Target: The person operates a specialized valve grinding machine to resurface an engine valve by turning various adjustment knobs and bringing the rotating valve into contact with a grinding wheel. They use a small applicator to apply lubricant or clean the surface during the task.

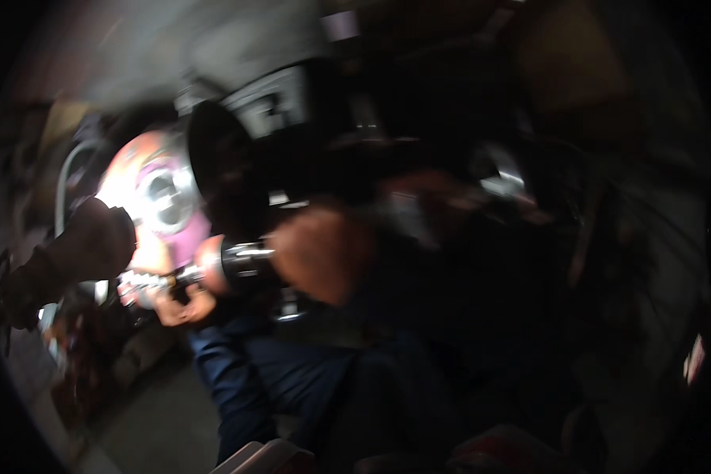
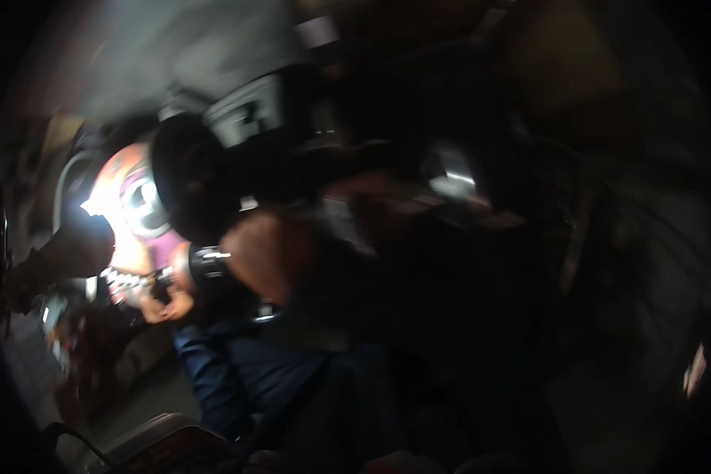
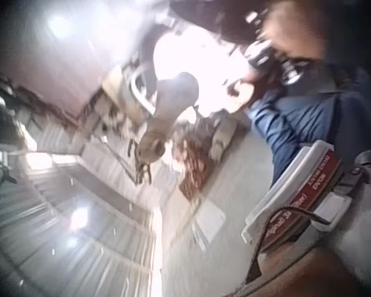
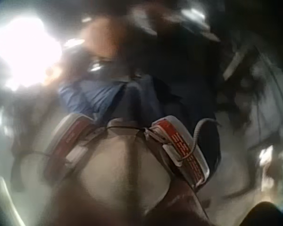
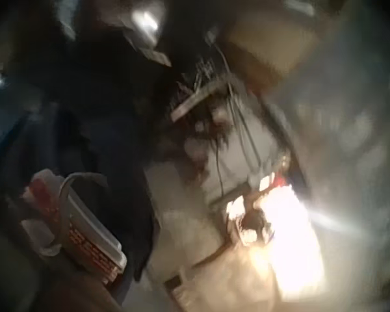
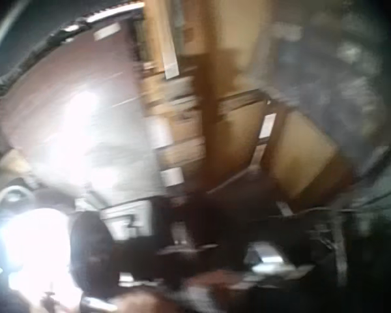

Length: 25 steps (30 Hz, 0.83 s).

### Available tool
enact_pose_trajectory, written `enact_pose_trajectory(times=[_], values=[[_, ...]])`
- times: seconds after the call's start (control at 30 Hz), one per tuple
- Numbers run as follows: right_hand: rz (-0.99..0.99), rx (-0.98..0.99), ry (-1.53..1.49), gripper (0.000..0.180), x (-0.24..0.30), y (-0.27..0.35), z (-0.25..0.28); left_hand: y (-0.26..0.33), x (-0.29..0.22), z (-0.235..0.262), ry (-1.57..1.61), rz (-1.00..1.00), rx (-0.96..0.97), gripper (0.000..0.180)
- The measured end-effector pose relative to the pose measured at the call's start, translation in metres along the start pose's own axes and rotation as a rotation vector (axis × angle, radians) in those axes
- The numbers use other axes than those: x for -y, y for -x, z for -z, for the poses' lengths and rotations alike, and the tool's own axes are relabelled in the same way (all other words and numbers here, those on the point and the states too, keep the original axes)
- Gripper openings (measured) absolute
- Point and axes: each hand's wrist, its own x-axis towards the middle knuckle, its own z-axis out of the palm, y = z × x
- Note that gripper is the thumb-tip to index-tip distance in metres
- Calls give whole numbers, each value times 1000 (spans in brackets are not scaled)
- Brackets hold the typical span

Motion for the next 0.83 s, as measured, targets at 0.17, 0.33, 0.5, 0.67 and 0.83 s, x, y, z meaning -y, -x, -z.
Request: enact_pose_trajectory(times=[0.17,0.33,0.5,0.67,0.83], values=[[120,-357,663,15,14,-11,-23,-43,3,37,245,129,630,50],[-54,-448,690,25,2,-7,-37,-68,-14,15,441,0,613,44],[291,-738,542,35,46,110,5,-46,-14,36,340,6,673,33],[-101,-1289,-30,21,6,271,92,-38,8,57,234,124,738,34],[-1578,-953,555,51,-212,514,139,-2,-22,30,293,220,775,37]])
